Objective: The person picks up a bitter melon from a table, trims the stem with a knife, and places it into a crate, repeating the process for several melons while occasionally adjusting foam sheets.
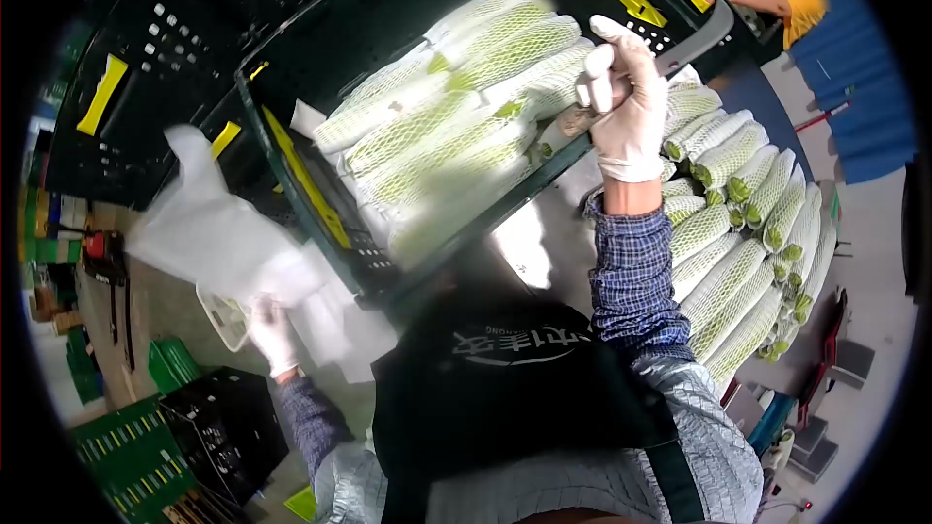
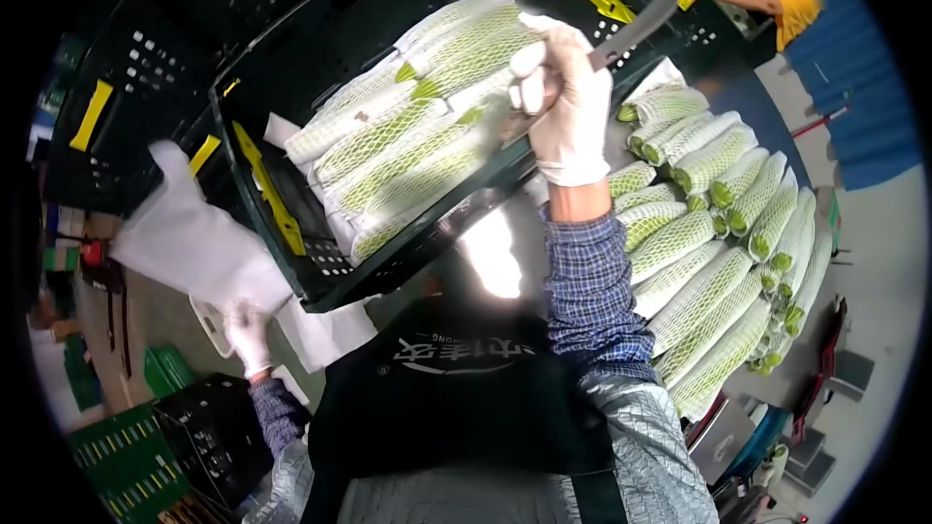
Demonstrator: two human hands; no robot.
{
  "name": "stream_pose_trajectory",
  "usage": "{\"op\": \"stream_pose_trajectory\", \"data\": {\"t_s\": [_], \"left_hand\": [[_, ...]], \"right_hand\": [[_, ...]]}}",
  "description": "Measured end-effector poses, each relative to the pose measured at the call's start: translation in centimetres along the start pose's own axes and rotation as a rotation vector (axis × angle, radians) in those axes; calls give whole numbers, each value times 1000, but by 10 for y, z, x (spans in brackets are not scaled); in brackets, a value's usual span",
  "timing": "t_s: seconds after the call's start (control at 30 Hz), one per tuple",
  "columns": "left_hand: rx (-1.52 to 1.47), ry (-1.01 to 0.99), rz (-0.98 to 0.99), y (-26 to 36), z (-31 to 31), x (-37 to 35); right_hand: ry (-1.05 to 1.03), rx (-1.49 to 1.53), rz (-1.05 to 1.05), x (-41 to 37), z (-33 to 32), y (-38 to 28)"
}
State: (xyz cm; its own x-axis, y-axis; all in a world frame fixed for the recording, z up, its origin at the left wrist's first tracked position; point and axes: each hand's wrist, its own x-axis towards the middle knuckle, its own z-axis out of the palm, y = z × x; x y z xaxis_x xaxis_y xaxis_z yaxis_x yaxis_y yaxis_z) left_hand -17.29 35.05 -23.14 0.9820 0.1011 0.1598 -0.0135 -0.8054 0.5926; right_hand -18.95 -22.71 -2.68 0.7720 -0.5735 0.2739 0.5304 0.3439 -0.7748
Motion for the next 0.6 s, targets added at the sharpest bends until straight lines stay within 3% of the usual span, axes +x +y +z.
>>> {"op": "stream_pose_trajectory", "data": {"t_s": [0.07,0.13,0.17,0.2,0.23,0.27,0.3,0.33,0.37,0.4,0.43,0.47,0.53,0.6], "left_hand": [[-142,-126,-243,-45,48,-26],[-84,-84,-390,-45,63,-21],[-105,-127,-412,-45,63,-8],[-229,-185,-293,-56,63,5],[-171,-77,-109,-83,74,21],[57,-120,-190,-113,77,46],[0,-236,-393,-40,44,60],[-13,-280,-484,-23,33,76],[87,-291,-344,-16,20,89],[207,-236,-151,-70,24,116],[140,-95,-83,-10,-3,119],[-132,39,-42,26,-20,125],[-212,183,74,122,-63,134],[-222,232,348,207,-85,138]], "right_hand": [[-37,5,3,1,-2,1],[7,-52,10,1,-2,1],[-19,-53,-7,0,0,1],[8,-95,-12,1,-2,2],[-1,-80,-12,-1,1,0],[-8,-62,-13,-2,4,-2],[-54,-24,-5,0,-1,-1],[-54,-24,-15,0,-4,0],[-59,-25,-18,-1,-3,0],[-61,-25,-24,-1,-3,0],[-60,-20,-21,-1,-2,0],[-54,-16,-19,-1,-1,0],[-54,13,-7,-2,-1,-1],[-80,29,-18,1,-6,0]]}}
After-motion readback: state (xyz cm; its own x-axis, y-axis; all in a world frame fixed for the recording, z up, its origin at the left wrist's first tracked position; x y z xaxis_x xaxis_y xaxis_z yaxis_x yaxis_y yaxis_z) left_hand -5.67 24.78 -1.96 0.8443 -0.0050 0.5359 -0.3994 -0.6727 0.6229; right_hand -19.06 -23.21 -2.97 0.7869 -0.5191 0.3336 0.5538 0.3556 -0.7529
